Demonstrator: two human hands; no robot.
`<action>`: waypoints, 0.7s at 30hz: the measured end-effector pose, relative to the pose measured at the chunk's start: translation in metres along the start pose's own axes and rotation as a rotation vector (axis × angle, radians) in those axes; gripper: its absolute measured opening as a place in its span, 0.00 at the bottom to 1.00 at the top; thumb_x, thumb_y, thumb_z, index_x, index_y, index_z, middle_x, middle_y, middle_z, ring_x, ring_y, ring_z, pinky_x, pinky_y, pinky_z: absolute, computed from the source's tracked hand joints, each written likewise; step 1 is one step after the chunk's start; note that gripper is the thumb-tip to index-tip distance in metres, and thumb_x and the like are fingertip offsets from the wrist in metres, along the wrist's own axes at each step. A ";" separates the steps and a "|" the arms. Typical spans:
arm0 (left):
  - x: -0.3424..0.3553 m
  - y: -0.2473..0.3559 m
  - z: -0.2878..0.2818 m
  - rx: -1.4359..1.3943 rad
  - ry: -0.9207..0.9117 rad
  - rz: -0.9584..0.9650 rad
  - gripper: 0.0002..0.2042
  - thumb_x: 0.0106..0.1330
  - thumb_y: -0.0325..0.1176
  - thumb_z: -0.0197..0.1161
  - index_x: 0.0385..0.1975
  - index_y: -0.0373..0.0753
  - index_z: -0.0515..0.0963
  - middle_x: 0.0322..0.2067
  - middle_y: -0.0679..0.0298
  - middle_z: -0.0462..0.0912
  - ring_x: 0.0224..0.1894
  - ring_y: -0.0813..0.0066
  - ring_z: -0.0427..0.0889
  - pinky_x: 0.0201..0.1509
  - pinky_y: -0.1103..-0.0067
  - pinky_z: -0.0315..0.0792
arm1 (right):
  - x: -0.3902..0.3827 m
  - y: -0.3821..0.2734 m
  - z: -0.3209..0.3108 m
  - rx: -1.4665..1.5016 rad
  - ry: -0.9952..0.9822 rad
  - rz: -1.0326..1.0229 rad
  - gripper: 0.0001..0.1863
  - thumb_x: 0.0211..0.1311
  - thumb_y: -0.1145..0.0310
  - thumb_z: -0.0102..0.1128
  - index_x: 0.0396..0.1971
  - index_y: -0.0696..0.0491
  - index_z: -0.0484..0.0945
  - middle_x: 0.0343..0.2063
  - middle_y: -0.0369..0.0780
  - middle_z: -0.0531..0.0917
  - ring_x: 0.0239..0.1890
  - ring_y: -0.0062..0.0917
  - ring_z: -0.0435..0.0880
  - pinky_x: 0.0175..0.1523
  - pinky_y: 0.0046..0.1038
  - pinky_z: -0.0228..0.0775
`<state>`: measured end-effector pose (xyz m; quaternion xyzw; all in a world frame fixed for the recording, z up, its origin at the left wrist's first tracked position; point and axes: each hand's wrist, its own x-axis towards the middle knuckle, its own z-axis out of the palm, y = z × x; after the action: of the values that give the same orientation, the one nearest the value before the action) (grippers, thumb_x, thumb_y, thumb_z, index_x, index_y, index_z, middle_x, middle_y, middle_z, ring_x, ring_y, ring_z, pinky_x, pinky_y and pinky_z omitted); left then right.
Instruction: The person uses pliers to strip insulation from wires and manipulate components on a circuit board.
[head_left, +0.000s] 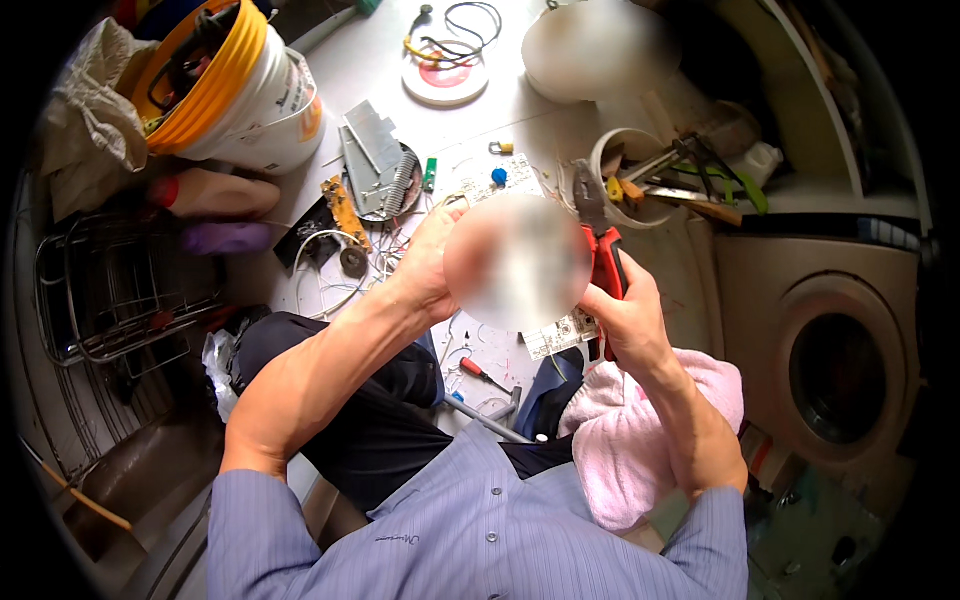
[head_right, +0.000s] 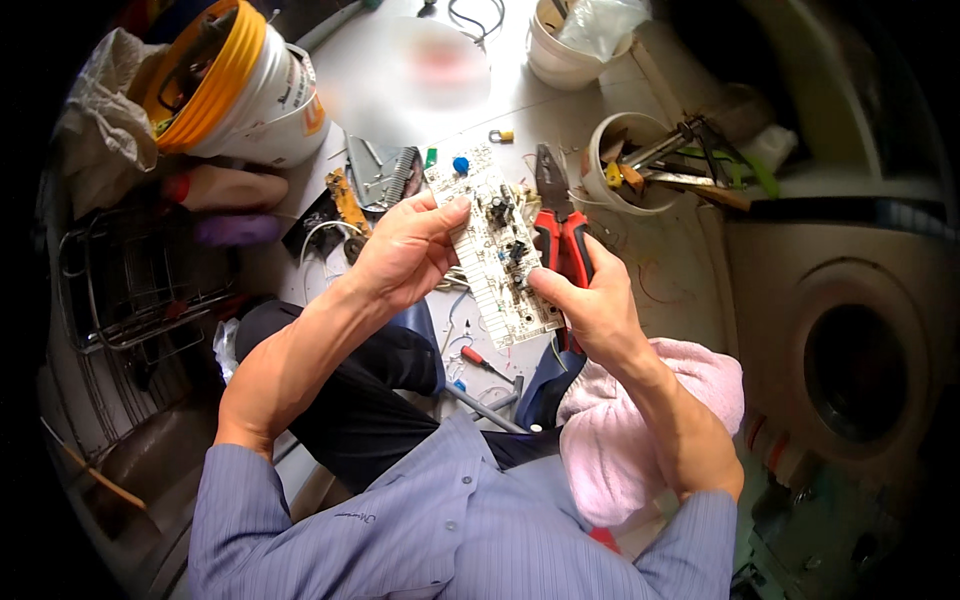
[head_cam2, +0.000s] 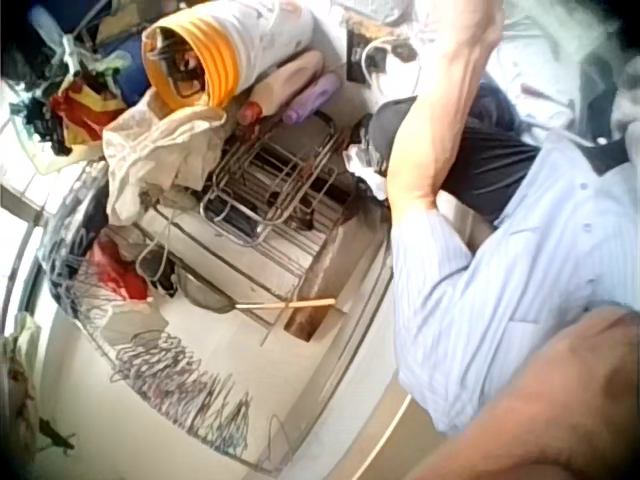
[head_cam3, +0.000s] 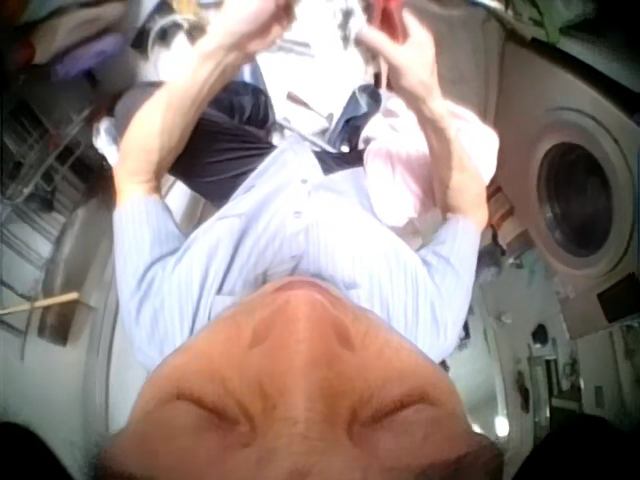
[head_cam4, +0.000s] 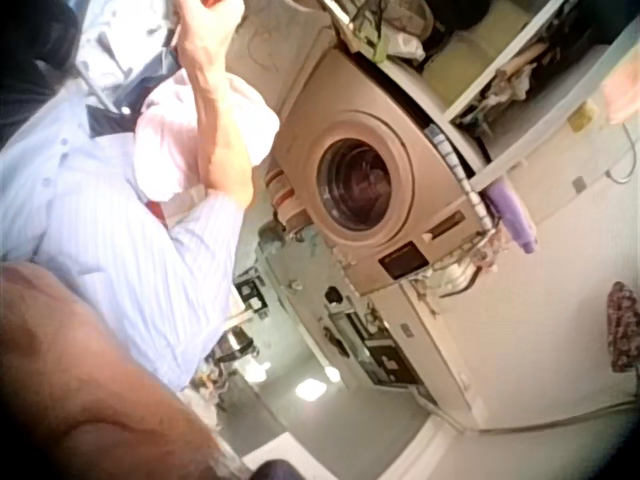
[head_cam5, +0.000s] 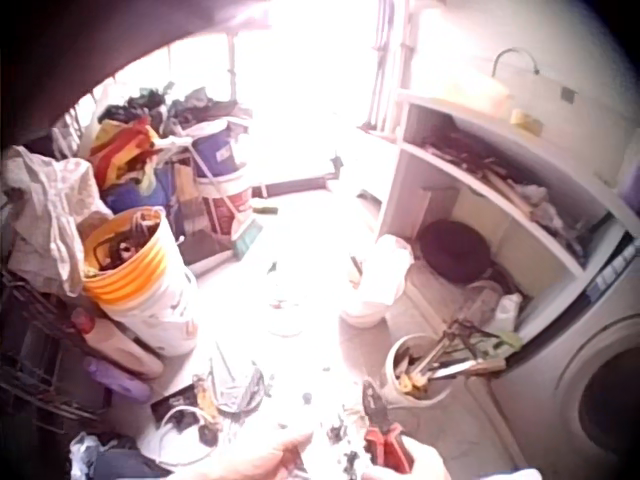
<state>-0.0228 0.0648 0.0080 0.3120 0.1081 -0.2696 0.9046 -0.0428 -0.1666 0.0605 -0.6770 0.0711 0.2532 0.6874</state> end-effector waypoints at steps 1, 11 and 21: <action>0.000 -0.001 0.000 -0.019 0.000 -0.020 0.11 0.75 0.29 0.57 0.51 0.31 0.76 0.48 0.57 0.85 0.48 0.71 0.86 0.56 0.73 0.81 | -0.001 -0.002 -0.002 0.012 -0.014 0.013 0.21 0.62 0.70 0.68 0.52 0.61 0.76 0.40 0.35 0.83 0.38 0.14 0.80 0.46 0.20 0.74; 0.008 -0.016 0.018 0.133 0.035 -0.167 0.15 0.67 0.28 0.65 0.52 0.31 0.78 0.48 0.57 0.85 0.48 0.71 0.86 0.55 0.71 0.81 | -0.005 0.002 -0.022 0.100 -0.004 0.095 0.21 0.60 0.69 0.67 0.51 0.62 0.77 0.39 0.37 0.84 0.39 0.16 0.81 0.48 0.23 0.74; 0.026 -0.033 0.023 0.159 0.016 -0.264 0.19 0.68 0.26 0.62 0.57 0.29 0.73 0.50 0.56 0.84 0.50 0.68 0.85 0.59 0.69 0.79 | -0.004 0.013 -0.045 -0.023 0.063 0.082 0.18 0.56 0.67 0.67 0.44 0.61 0.77 0.32 0.33 0.81 0.32 0.14 0.76 0.39 0.20 0.71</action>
<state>-0.0185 0.0179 0.0001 0.3680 0.1338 -0.3916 0.8327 -0.0412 -0.2116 0.0471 -0.6890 0.1174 0.2606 0.6661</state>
